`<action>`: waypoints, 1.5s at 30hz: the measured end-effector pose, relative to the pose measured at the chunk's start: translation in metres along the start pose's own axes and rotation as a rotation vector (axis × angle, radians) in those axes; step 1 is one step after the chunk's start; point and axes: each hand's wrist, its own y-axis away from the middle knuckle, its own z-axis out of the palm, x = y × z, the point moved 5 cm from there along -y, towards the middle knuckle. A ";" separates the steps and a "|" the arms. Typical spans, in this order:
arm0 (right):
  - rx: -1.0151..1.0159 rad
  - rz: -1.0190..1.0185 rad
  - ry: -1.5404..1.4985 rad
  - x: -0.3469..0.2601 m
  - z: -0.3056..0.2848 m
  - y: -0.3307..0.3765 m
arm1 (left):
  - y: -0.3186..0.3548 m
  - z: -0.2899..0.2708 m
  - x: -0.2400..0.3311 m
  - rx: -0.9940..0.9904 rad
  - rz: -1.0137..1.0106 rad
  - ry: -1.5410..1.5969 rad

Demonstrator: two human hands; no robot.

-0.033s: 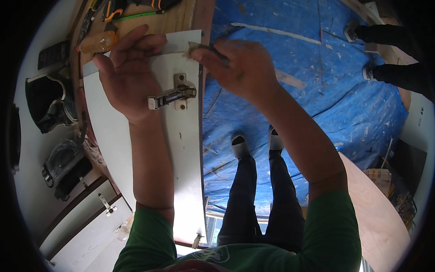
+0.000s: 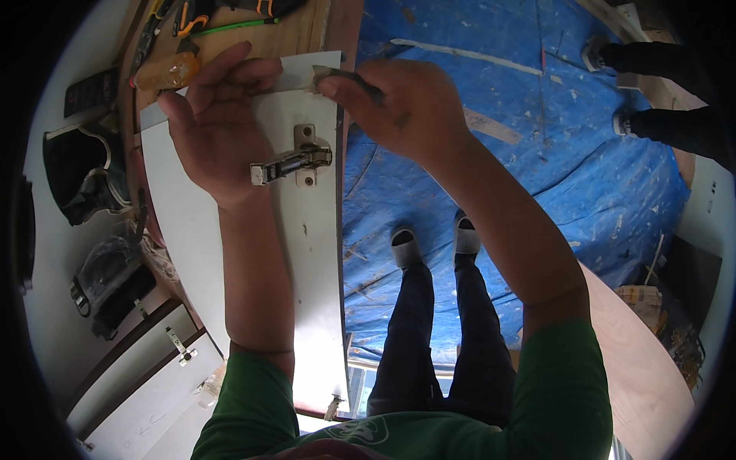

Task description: The person marks a white cabinet door with a pencil and ruler, then sands the edges and hinge area with sandpaper. They move around the room, briefly touch their face, and return to sanding the door edges.

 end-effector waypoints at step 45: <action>-0.163 0.784 -1.199 0.018 0.006 0.074 | -0.003 0.005 0.002 0.034 -0.003 -0.157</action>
